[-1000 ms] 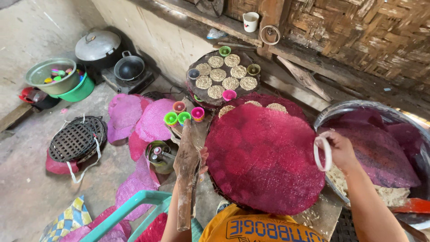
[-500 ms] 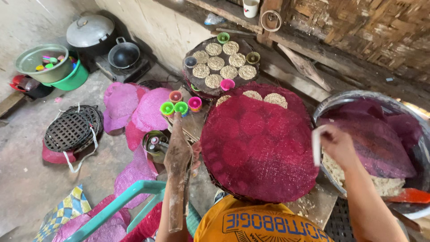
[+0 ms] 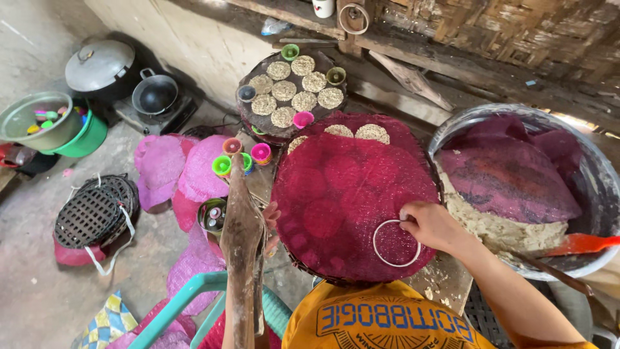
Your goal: The person scoops rice dough from a large basin and packs it into a wooden hand press, then presses round rice cakes onto a cloth-covered round tray. They repeat the cycle, filling the tray with formed cakes and occasionally repositioning the tray and cloth.
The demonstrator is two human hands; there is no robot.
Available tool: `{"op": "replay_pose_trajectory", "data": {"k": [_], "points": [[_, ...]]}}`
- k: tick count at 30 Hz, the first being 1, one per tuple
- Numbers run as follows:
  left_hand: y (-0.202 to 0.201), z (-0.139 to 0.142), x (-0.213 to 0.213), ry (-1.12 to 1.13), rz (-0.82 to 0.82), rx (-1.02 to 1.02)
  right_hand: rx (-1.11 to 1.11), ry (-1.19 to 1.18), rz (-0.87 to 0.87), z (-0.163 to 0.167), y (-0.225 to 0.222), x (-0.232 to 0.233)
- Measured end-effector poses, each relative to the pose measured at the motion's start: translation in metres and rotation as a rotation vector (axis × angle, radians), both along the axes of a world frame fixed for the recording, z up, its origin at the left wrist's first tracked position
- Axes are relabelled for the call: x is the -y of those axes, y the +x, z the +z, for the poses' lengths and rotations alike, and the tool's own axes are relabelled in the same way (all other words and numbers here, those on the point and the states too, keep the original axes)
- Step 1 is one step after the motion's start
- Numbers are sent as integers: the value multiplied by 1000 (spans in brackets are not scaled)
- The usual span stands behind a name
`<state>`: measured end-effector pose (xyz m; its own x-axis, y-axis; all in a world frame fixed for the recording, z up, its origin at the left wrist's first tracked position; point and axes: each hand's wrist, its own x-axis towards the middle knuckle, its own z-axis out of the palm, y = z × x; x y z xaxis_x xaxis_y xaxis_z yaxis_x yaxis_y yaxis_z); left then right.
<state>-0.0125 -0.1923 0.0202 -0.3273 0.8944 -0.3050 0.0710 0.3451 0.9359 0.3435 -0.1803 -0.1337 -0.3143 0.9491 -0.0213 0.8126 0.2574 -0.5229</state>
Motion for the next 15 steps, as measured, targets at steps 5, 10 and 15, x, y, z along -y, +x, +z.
{"op": "replay_pose_trajectory", "data": {"k": [5, 10, 15], "points": [[11, -19, -4, 12, 86, 294, -103, 76, -215, 40, 9, 11], [57, -47, -11, 885, -695, -766, -259, 561, 55, 126, 8, 16], [170, -53, -15, 1132, -690, -1142, -125, 578, -233, 195, -9, 40]]}}
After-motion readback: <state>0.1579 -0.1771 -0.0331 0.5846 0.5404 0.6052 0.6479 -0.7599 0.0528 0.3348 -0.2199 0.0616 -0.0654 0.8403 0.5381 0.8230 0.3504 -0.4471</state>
